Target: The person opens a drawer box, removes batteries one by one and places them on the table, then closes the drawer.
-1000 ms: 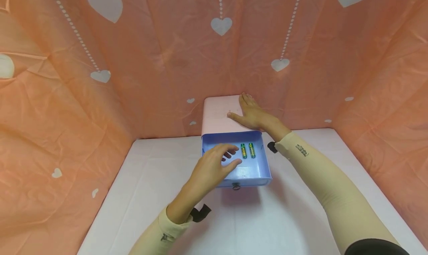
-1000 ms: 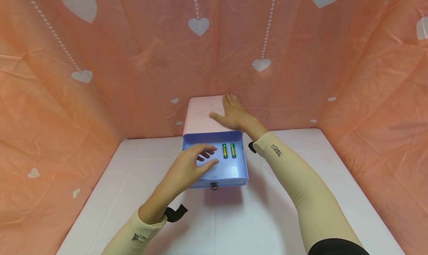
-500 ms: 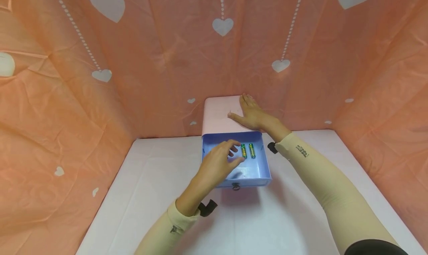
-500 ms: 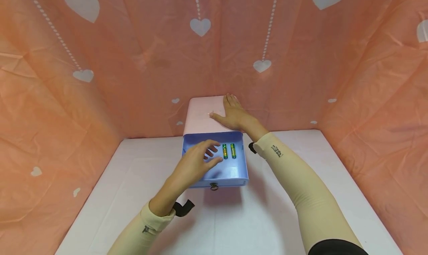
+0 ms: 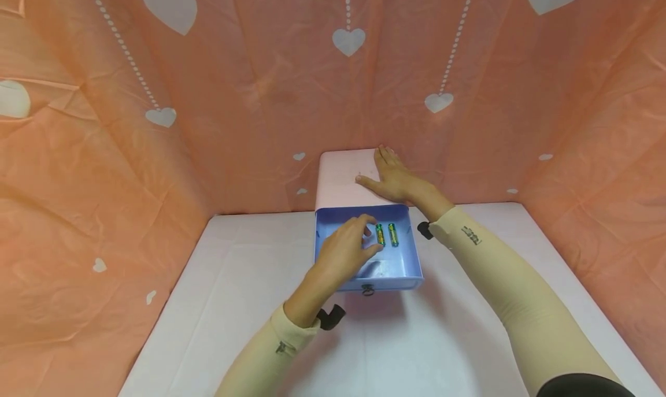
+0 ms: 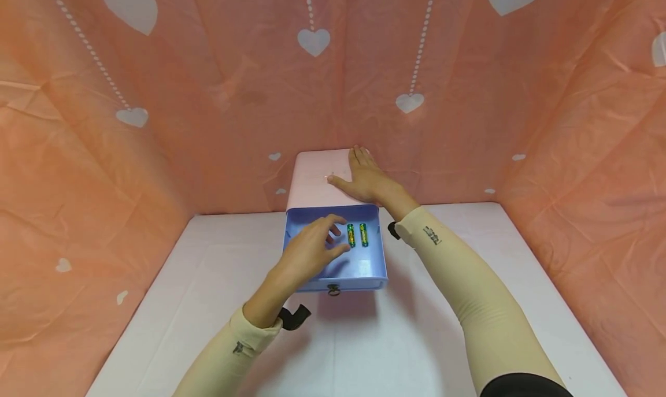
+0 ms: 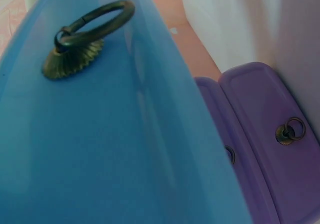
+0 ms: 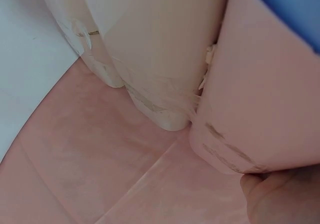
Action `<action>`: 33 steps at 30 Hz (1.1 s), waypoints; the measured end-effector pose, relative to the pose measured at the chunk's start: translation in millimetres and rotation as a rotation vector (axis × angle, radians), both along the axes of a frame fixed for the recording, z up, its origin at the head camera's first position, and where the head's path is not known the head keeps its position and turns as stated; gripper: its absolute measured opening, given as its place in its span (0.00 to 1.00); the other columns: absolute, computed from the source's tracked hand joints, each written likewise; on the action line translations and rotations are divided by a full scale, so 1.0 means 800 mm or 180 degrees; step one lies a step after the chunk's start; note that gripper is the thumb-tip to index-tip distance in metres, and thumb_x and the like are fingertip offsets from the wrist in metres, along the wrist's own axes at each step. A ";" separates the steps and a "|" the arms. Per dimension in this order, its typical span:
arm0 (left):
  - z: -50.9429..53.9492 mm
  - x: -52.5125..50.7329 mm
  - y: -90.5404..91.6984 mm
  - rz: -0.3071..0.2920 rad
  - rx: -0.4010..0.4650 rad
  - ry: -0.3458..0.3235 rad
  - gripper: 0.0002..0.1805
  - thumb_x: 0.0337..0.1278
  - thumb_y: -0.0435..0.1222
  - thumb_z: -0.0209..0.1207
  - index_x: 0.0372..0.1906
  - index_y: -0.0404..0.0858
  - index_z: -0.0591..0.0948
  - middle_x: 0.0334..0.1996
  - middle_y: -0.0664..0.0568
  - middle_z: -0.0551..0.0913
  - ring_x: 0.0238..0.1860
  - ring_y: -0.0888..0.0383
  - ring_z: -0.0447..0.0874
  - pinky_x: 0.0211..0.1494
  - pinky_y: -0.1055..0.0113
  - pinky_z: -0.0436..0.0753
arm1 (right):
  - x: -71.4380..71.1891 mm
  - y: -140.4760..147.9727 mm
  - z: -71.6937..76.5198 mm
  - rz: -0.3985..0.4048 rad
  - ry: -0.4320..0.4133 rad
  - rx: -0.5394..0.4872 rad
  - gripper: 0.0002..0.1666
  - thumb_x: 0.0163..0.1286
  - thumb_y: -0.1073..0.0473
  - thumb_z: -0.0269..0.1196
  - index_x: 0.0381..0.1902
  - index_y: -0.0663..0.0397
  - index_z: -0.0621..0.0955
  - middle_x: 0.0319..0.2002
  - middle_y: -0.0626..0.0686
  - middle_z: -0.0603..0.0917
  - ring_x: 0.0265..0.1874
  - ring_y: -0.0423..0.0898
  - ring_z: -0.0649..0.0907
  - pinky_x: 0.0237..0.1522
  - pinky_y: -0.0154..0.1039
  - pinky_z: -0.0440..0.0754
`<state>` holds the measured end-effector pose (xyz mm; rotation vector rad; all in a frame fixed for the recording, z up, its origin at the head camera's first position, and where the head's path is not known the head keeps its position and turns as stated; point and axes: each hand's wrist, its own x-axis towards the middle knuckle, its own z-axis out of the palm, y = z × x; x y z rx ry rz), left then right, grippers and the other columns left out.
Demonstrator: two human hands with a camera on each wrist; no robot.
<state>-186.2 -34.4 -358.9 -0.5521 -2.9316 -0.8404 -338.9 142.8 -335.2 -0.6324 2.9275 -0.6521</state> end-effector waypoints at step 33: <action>0.002 -0.019 0.022 0.0142 -0.0646 0.0007 0.31 0.66 0.46 0.74 0.69 0.40 0.79 0.57 0.45 0.87 0.54 0.49 0.89 0.50 0.52 0.90 | -0.004 0.001 0.000 0.0046 0.0037 -0.0013 0.64 0.80 0.25 0.48 0.85 0.67 0.38 0.87 0.64 0.33 0.86 0.57 0.33 0.86 0.52 0.33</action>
